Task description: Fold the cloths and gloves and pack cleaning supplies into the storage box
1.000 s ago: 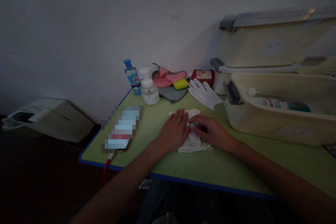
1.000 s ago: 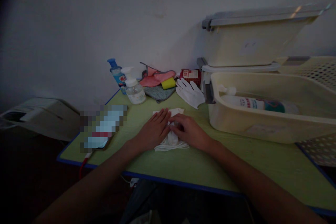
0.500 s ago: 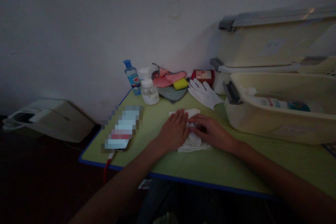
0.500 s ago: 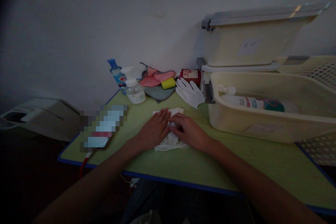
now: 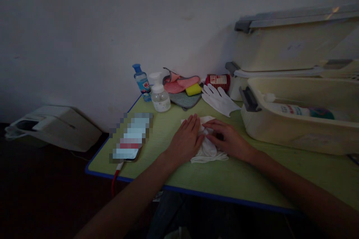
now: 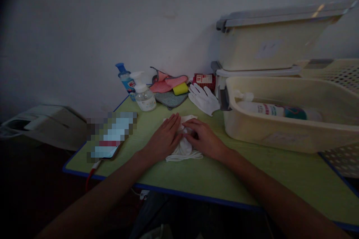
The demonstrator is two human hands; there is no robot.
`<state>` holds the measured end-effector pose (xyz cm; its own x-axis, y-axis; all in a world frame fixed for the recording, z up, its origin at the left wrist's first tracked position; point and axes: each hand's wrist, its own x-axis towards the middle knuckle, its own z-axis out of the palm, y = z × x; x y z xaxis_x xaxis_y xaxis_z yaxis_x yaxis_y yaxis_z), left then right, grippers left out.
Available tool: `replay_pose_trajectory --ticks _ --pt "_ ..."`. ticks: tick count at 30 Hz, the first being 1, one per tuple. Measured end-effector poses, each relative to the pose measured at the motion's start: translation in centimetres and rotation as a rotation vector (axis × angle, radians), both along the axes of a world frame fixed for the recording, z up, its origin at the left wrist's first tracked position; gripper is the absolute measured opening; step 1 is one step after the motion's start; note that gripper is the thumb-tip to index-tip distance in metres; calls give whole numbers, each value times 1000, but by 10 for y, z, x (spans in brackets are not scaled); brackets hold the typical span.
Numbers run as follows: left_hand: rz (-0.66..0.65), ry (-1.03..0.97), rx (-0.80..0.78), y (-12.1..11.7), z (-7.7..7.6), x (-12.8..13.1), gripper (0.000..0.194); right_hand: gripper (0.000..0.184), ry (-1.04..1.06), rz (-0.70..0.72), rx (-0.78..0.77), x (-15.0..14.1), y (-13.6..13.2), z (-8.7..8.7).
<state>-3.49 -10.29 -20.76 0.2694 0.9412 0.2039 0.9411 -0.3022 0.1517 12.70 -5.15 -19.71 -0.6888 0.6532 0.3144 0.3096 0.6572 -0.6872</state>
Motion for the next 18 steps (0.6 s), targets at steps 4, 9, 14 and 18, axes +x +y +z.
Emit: replay_pose_trajectory --ticks 4,9,14,18 --pt "-10 25 -5 0 -1 0 55 30 -17 -15 20 0 0 1" --pt "-21 54 -11 0 -2 -1 59 30 -23 -28 32 0 0 2" --pt "-29 85 -27 1 -3 -1 59 27 -10 -28 27 -1 0 2" --pt "-35 101 -33 2 -3 -1 59 26 -14 -27 23 -1 0 1"
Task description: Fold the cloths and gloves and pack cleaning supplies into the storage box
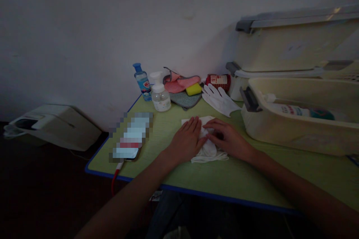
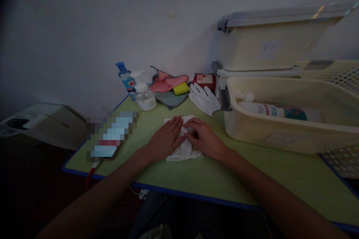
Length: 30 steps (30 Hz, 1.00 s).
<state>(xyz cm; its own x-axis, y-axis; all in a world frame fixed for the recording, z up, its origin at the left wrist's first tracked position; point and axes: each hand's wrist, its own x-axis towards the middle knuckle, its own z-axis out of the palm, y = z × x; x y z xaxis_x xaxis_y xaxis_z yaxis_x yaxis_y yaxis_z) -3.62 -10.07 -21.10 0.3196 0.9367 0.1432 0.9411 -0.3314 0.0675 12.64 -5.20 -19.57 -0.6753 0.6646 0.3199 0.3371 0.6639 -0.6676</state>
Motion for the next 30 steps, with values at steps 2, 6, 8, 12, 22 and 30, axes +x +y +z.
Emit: replay_pose_trajectory --ticks 2,6,8,12,22,30 --pt "-3 -3 -6 0 0 0 59 25 -4 -5 1 0 -1 0" --pt "-4 -19 -17 0 0 0 58 21 15 -20 17 1 -2 2" --pt "-6 -24 -13 0 -1 -1 56 18 25 -19 36 1 -3 3" --pt "-11 -16 -1 0 -2 -1 55 12 30 -18 56 1 -3 3" --pt "-6 -21 -28 1 0 -1 56 13 12 39 123 2 -1 2" --pt "4 -18 -6 -1 1 1 59 21 -117 77 255 4 0 -2"
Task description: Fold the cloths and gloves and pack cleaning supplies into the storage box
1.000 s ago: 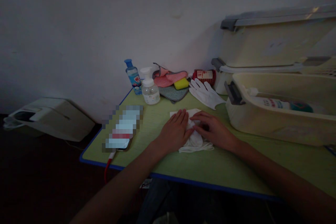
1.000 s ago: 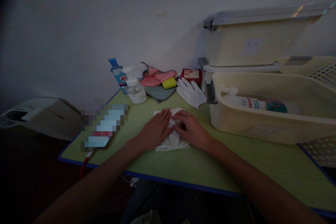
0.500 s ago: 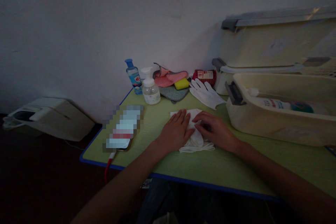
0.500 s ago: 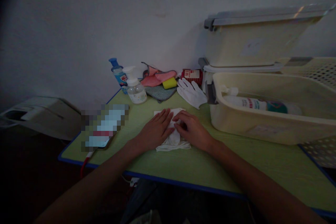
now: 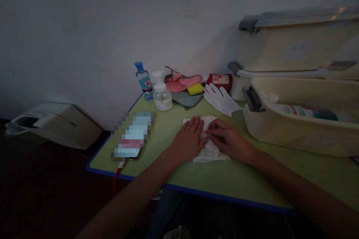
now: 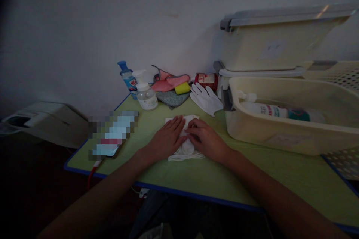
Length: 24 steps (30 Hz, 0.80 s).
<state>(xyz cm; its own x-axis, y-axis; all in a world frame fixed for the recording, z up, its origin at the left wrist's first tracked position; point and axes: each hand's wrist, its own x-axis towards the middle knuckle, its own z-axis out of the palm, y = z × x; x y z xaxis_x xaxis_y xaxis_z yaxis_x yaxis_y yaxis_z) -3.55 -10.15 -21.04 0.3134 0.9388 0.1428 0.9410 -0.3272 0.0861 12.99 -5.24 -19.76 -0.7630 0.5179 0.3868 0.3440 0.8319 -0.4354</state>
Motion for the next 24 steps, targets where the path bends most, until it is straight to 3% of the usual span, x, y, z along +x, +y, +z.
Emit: replay_pose_trajectory --ticks 15,24 --pt "-7 -41 -35 0 1 -1 56 21 27 65 4 4 7 -3" --pt "14 -128 90 -2 2 0 49 19 14 67 11 4 7 -3"
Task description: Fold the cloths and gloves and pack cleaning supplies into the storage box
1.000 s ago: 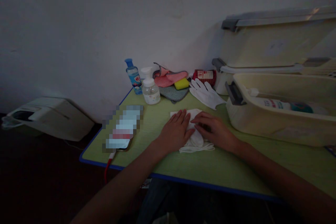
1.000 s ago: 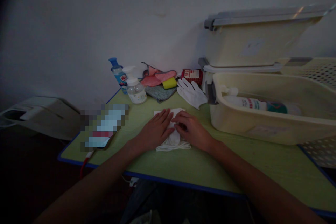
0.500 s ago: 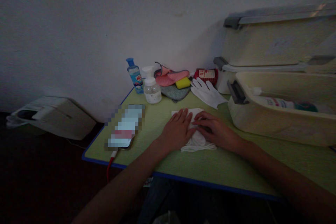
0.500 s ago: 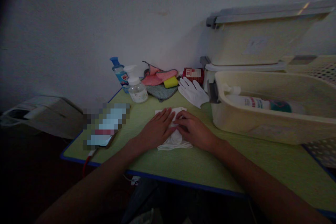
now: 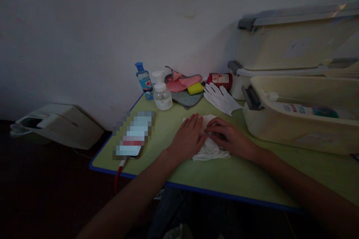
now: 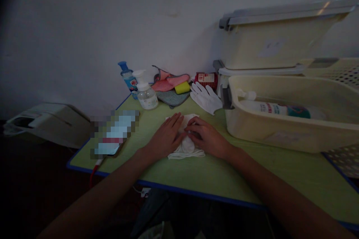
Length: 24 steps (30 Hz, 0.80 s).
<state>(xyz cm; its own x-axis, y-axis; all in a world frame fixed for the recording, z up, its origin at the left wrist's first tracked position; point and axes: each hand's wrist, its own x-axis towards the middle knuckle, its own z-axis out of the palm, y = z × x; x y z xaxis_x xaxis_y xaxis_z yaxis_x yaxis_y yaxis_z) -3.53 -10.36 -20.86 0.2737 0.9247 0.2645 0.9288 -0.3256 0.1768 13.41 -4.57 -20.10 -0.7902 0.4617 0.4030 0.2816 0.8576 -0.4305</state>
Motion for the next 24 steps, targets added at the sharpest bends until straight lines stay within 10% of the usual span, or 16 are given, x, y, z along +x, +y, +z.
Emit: replay_pose_trajectory --ticks 8,24 --pt "-5 -34 134 3 4 0 14 22 -12 -9 -3 0 0 -1" --pt "-26 35 107 11 -4 -4 14 24 -5 -16 -17 0 -1 0"
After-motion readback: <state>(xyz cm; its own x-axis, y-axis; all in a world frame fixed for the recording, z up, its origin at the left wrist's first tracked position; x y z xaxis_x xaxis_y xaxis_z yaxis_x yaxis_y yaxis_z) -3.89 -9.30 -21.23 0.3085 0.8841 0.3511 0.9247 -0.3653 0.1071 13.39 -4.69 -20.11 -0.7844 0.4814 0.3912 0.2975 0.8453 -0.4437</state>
